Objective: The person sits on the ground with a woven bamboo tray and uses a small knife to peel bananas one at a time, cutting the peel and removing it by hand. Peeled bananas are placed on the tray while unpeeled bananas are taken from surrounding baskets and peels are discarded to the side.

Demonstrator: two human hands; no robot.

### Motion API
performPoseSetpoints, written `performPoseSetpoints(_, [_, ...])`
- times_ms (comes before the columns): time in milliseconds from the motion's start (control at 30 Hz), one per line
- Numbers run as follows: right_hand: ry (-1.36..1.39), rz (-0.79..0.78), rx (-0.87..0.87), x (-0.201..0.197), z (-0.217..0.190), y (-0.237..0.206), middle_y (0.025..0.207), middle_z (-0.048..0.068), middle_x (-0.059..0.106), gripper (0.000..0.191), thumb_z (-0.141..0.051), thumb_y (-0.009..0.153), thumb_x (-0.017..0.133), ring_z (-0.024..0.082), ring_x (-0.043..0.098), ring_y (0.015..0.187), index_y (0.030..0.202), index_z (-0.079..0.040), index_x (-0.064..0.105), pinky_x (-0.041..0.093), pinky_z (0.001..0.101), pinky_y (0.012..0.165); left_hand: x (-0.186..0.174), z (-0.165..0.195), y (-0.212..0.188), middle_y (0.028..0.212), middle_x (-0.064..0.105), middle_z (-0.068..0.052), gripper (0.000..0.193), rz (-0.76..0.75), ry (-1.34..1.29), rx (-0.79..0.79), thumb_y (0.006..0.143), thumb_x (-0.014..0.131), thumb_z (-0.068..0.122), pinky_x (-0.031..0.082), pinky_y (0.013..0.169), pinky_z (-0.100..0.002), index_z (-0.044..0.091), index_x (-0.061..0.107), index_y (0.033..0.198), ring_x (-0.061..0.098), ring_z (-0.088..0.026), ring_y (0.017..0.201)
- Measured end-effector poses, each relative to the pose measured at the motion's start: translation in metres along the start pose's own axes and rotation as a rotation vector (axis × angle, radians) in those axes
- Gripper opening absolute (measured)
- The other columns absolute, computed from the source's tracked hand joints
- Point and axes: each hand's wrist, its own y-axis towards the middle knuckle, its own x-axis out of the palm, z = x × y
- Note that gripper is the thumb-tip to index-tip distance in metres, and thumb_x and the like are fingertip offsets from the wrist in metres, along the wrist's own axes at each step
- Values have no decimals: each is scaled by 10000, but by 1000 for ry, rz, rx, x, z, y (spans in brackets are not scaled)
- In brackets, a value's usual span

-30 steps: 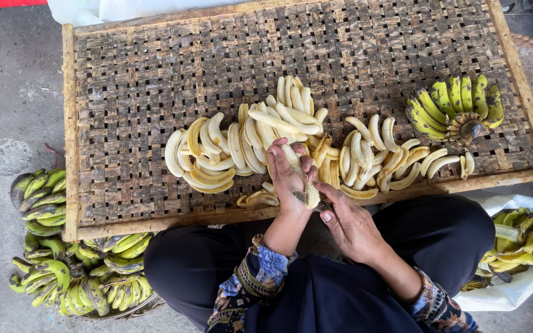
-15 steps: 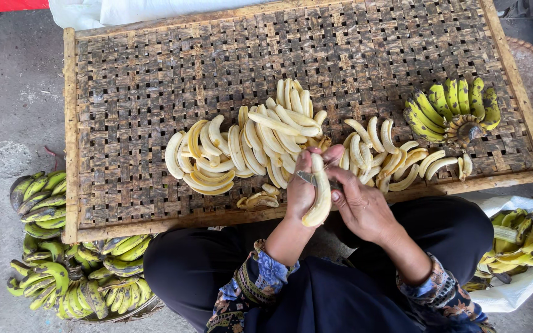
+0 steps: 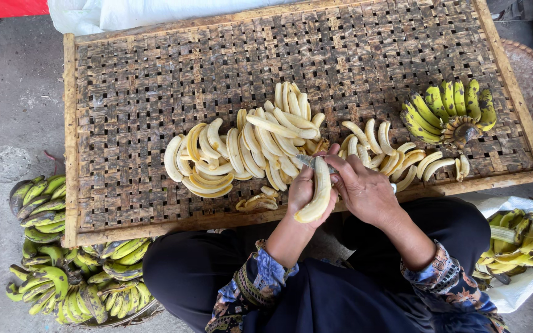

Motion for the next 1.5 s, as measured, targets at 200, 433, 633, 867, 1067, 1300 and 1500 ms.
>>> performPoseSetpoints(200, [-190,26,-99,5,14,12,971,91,620,540,-238,916,662,288,687,608,1433,-280,511,556,387,505,-12,9,16,1494,584,-82,338,-30,52,-15,1153,340,312,475,1010,-407,104,597,1226,603,-224,1142])
performPoseSetpoints(433, [-267,193,-163,12,33,31,1021,102,610,636,-239,942,682,265,702,791,1531,-142,461,566,364,588,-14,14,34,1490,563,-88,413,-135,50,0,1165,379,329,457,1077,-438,96,549,1460,580,-225,1209])
performPoseSetpoints(633, [-468,186,-232,-2,45,46,972,35,613,777,-155,788,701,204,665,756,1527,-295,505,587,327,655,2,22,42,1542,510,-83,485,-148,228,-64,1107,439,371,412,1144,-518,139,457,1532,491,-251,1392])
performPoseSetpoints(867, [-510,250,-261,-17,57,54,984,19,623,775,-231,802,715,198,651,766,1546,-202,500,572,328,656,8,22,60,1555,452,-106,596,-137,392,-95,1012,596,207,414,1150,-578,184,377,1566,453,-314,1435])
performPoseSetpoints(1067, [-746,157,-197,-36,95,60,904,23,621,778,-390,928,686,118,606,612,1624,-203,394,517,259,476,-5,31,69,1398,610,-192,536,-39,422,-211,1029,601,153,619,859,-358,108,434,1537,672,-266,1150])
performPoseSetpoints(1300, [-518,72,407,-58,247,57,924,191,663,626,-420,1070,651,231,652,577,1559,-71,477,546,365,446,0,86,63,990,669,-100,401,-67,594,108,1097,546,294,511,411,-195,94,532,1445,630,-108,655])
performPoseSetpoints(1500, [-65,467,607,-58,365,72,911,162,753,341,-335,1010,774,263,730,812,1209,-60,750,581,438,743,3,146,56,1508,433,-292,502,358,1895,970,1160,570,186,560,975,-466,18,376,1591,570,-338,1276])
